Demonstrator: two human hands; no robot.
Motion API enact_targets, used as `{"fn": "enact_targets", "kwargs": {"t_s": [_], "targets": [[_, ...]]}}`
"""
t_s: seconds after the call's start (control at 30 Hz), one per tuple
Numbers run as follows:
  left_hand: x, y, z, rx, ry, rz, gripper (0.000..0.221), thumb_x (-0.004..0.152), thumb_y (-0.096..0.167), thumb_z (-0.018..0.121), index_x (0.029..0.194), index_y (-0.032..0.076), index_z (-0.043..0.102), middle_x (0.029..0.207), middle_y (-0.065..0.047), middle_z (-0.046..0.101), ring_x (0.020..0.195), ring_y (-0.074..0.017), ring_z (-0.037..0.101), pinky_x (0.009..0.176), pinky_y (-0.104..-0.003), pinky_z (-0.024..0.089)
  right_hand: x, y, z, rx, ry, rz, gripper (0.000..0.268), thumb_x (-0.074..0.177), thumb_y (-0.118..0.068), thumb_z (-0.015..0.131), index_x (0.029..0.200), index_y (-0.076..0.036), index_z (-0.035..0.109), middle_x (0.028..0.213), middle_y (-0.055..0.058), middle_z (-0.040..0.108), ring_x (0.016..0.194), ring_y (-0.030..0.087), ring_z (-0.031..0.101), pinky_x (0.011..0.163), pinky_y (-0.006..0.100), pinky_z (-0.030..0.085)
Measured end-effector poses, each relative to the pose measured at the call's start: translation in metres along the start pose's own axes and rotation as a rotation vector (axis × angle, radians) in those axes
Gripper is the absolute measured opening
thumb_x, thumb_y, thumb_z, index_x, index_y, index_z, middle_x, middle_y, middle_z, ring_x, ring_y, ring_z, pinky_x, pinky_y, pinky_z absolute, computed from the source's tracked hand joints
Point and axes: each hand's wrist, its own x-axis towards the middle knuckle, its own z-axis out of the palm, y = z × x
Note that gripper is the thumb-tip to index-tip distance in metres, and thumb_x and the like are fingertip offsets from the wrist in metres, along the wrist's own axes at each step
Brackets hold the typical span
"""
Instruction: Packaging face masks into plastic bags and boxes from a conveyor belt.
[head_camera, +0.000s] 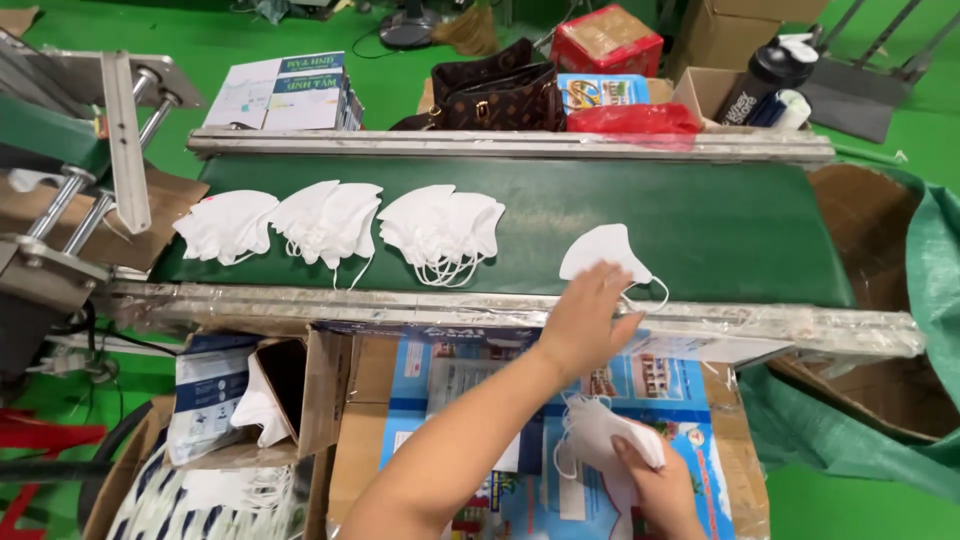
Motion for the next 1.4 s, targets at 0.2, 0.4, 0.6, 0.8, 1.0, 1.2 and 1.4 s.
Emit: {"fn": "enact_targets", "kwargs": {"t_s": [0.2, 0.4, 0.6, 0.8, 1.0, 1.2, 1.4], "targets": [[0.029, -0.081, 0.06, 0.17, -0.122, -0.251, 0.024, 0.097, 0.027, 0.064, 0.1, 0.004, 0.068, 0.108, -0.014, 0.067, 0.111, -0.0327, 0.062, 0.098, -0.045, 0.049, 0.011, 0.028, -0.026, -0.037, 0.043, 0.048, 0.036, 0.084, -0.014, 0.077, 0.118, 0.0, 0.074, 0.106, 0.011, 0.079, 0.098, 0.018, 0.071, 0.088, 0.034, 0.054], [0.016, -0.054, 0.006, -0.892, 0.08, -0.648, 0.024, 0.108, 0.029, 0.049, 0.112, 0.009, 0.06, 0.097, -0.009, 0.064, 0.092, -0.02, 0.063, 0.087, -0.037, 0.053, 0.002, 0.021, -0.04, 0.264, -0.081, 0.058, 0.035, 0.086, -0.01, 0.076, 0.118, 0.006, 0.07, 0.118, 0.019, 0.072, 0.105, 0.028, 0.069, 0.09, 0.043, 0.053], [-0.056, -0.022, -0.027, -1.359, -0.137, -0.621, 0.016, 0.112, 0.025, 0.045, 0.11, 0.009, 0.049, 0.118, -0.002, 0.064, 0.107, -0.0129, 0.062, 0.096, -0.034, 0.053, -0.006, -0.075, -0.004, 0.885, -0.328, 0.149, 0.055, 0.086, -0.015, 0.07, 0.138, -0.005, 0.055, 0.148, 0.015, 0.058, 0.127, 0.034, 0.059, 0.104, 0.048, 0.043], [-0.137, -0.031, -0.027, -1.169, -0.163, -0.462, 0.03, 0.117, 0.03, 0.051, 0.133, 0.005, 0.052, 0.135, -0.01, 0.058, 0.126, -0.0192, 0.056, 0.115, -0.039, 0.045, -0.001, -0.073, 0.017, 0.706, -0.034, 0.157, 0.062, 0.089, -0.014, 0.071, 0.145, 0.0, 0.048, 0.133, 0.016, 0.064, 0.12, 0.031, 0.061, 0.101, 0.046, 0.047], [-0.125, 0.012, -0.073, -0.079, -0.554, -0.186, 0.093, 0.079, 0.03, 0.079, 0.155, 0.006, 0.031, 0.162, -0.021, 0.032, 0.153, -0.0432, 0.021, 0.12, -0.06, 0.018, -0.009, -0.052, 0.045, -0.149, -0.058, -0.088, 0.091, 0.075, -0.008, 0.082, 0.152, -0.01, 0.036, 0.117, 0.01, 0.071, 0.105, 0.02, 0.068, 0.09, 0.033, 0.054], [-0.157, 0.004, -0.035, -0.031, -0.495, -0.107, 0.08, 0.074, 0.01, 0.068, 0.149, 0.0, 0.042, 0.157, -0.022, 0.041, 0.149, -0.0431, 0.033, 0.12, -0.057, 0.029, 0.005, -0.028, 0.04, -0.194, -0.166, -0.054, 0.076, 0.071, -0.009, 0.085, 0.141, -0.01, 0.055, 0.121, 0.01, 0.071, 0.103, 0.017, 0.068, 0.089, 0.034, 0.055], [-0.173, 0.006, -0.037, 0.075, -0.272, -0.567, 0.053, 0.084, 0.012, 0.063, 0.134, -0.003, 0.058, 0.118, -0.021, 0.058, 0.111, -0.0401, 0.054, 0.098, -0.049, 0.045, 0.016, -0.032, -0.033, -0.371, -0.139, -0.063, 0.037, 0.091, -0.025, 0.073, 0.121, -0.003, 0.077, 0.106, 0.017, 0.08, 0.098, 0.02, 0.069, 0.088, 0.037, 0.055]]}}
